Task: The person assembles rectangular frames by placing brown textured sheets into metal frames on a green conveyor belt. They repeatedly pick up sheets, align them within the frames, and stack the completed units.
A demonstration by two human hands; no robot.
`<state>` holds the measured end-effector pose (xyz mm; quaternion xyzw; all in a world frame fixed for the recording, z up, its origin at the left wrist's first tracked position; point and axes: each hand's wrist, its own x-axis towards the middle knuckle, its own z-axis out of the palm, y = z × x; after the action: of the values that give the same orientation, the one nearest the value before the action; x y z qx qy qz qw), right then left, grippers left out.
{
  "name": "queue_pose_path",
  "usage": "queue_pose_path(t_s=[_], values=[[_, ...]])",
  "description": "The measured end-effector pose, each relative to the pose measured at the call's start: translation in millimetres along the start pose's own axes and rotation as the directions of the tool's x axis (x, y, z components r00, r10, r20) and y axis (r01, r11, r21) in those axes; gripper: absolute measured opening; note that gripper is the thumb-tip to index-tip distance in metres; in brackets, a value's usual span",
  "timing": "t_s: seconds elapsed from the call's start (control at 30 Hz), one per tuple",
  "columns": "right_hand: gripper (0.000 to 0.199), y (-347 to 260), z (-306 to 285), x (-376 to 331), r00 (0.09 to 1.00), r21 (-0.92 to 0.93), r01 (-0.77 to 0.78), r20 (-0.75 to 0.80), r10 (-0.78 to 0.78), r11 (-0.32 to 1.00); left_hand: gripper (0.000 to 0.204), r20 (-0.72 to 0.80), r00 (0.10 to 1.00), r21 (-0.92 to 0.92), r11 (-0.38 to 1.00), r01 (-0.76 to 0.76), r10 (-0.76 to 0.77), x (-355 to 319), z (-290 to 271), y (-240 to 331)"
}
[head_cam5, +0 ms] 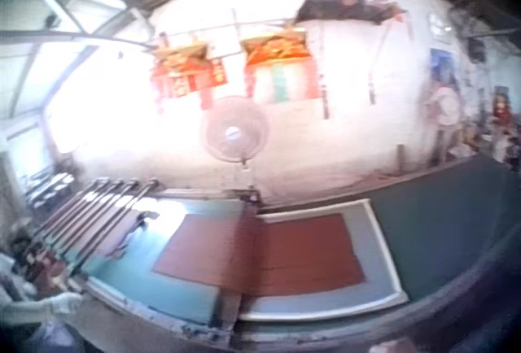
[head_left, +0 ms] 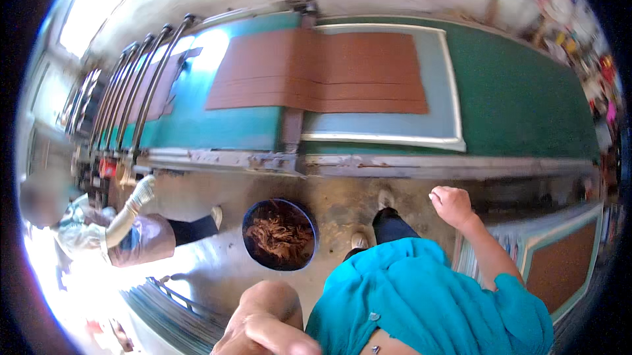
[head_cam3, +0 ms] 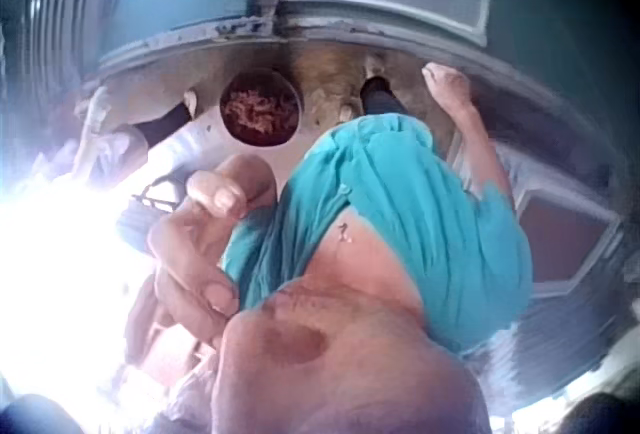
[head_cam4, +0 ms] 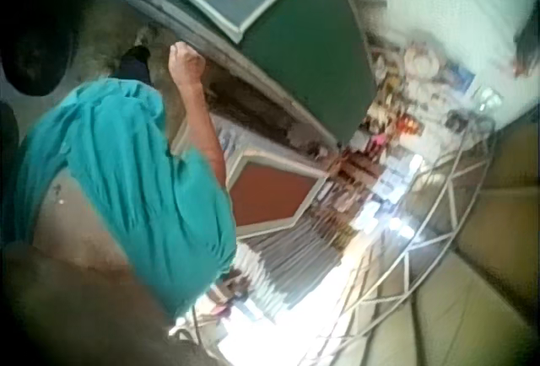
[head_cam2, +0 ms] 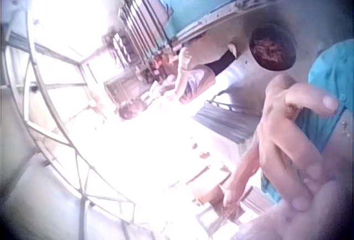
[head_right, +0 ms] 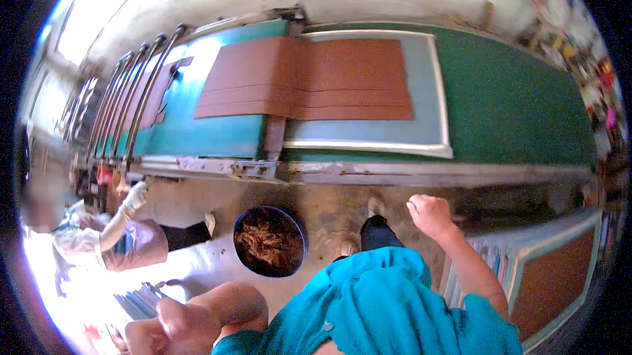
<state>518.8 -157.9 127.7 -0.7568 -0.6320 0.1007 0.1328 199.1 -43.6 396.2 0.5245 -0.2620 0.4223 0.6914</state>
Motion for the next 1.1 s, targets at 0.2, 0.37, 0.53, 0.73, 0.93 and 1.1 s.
queue_pose_path(t_s=[0.2, 0.37, 0.53, 0.73, 0.93, 1.1], values=[[0.017, -22.9, 66.0, 141.5, 0.940, 0.109, 0.291, 0.152, -0.305, 0.951, 0.032, -0.098, 0.991, 0.263, 0.963, -0.062, 0.090, 21.7, -48.6, 10.2], [0.019, -60.2, 87.8, 223.7, 0.854, 0.213, 0.377, 0.296, -0.428, 0.901, 0.036, -0.134, 0.982, 0.426, 0.903, -0.061, 0.130, 57.4, -80.6, 8.8], [0.019, -57.0, 116.5, 269.3, 0.768, 0.224, 0.447, 0.400, -0.500, 0.866, 0.040, -0.402, 0.897, 0.501, 0.864, 0.045, 0.186, 50.8, -109.1, 6.5], [0.017, -85.4, 125.8, 291.1, 0.687, 0.214, 0.527, 0.462, -0.561, 0.822, 0.040, -0.963, 0.034, 0.201, 0.626, 0.754, 0.269, -93.1, -165.4, -17.0], [0.024, -130.4, 134.5, 260.9, 0.622, 0.221, 0.599, 0.478, -0.621, 0.770, 0.026, -0.767, -0.633, -0.347, 0.763, 0.545, 0.103, -353.3, -101.8, -80.9], [0.029, -119.2, 158.2, 218.1, 0.662, 0.161, 0.520, 0.544, -0.515, 0.839, 0.023, -0.435, -0.895, -0.577, 0.793, 0.194, -0.097, -497.2, 43.0, -145.4]])
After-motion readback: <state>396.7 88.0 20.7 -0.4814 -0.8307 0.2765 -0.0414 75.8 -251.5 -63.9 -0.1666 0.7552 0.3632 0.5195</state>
